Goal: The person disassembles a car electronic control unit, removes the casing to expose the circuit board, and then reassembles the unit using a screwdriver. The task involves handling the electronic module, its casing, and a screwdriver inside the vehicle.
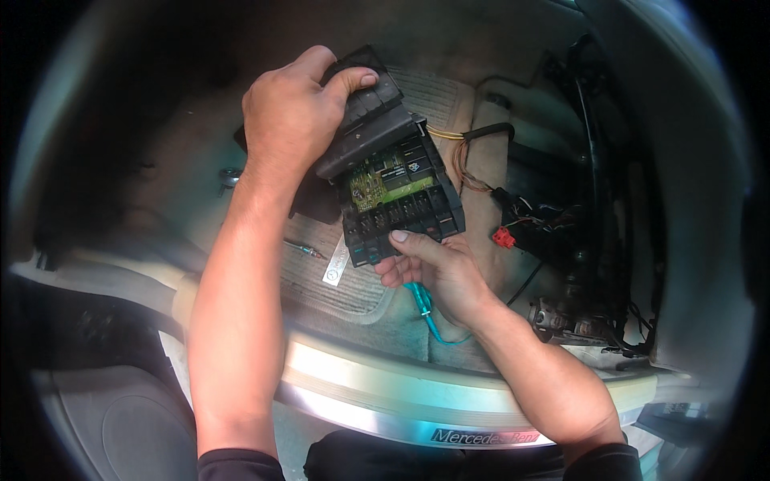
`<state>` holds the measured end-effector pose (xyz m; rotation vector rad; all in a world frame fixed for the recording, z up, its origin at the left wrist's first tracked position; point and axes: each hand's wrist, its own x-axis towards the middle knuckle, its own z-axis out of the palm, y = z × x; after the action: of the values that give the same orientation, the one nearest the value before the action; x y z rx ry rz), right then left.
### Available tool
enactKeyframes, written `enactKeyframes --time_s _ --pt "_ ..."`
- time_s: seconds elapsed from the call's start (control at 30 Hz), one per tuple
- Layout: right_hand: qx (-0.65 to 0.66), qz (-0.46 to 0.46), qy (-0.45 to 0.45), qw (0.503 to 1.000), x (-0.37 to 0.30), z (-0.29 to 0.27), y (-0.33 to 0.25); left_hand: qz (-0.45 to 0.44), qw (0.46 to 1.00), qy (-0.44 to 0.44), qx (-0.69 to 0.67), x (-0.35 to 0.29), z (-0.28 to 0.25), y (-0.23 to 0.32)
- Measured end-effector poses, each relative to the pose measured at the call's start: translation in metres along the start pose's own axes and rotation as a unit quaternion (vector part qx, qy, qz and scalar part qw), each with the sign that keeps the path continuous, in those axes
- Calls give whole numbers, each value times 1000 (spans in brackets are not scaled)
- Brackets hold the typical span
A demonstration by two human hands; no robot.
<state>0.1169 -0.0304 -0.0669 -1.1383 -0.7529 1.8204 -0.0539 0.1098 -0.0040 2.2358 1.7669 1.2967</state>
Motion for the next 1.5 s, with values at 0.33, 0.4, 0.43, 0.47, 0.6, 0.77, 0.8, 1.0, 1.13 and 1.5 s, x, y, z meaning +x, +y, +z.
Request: enactKeyframes --time_s 0.33,0.4,0.43,0.47,0.6,0.77,0.8,1.0,1.13,1.5 --pt "-4 35 40 999 -9 12 -12 -9 998 4 -55 0 6 -4" --pt "2 39 34 999 -8 11 -9 8 999 0 -47 -2 3 -2" --pt "5 41 32 999 -9 10 -8 17 999 -2 -43 -2 3 -1" --pt "5 38 34 999 -9 10 -8 24 999 1 -42 -2 3 -1" --pt "9 36 36 999 -10 9 -5 44 998 9 -52 -1 5 -4" --pt "23 44 39 998 -9 9 -4 36 998 7 -49 -2 6 -8" --pt "27 41 42 998 -9 9 -3 35 998 7 -49 -1 7 -8" --pt "41 59 31 997 -8 2 3 71 997 10 -35 -2 9 -6" --pt "54 66 15 996 -7 0 5 97 994 15 -46 -2 11 -6" --pt "71 44 23 996 -12 5 5 65 997 -41 -29 -1 9 -7"
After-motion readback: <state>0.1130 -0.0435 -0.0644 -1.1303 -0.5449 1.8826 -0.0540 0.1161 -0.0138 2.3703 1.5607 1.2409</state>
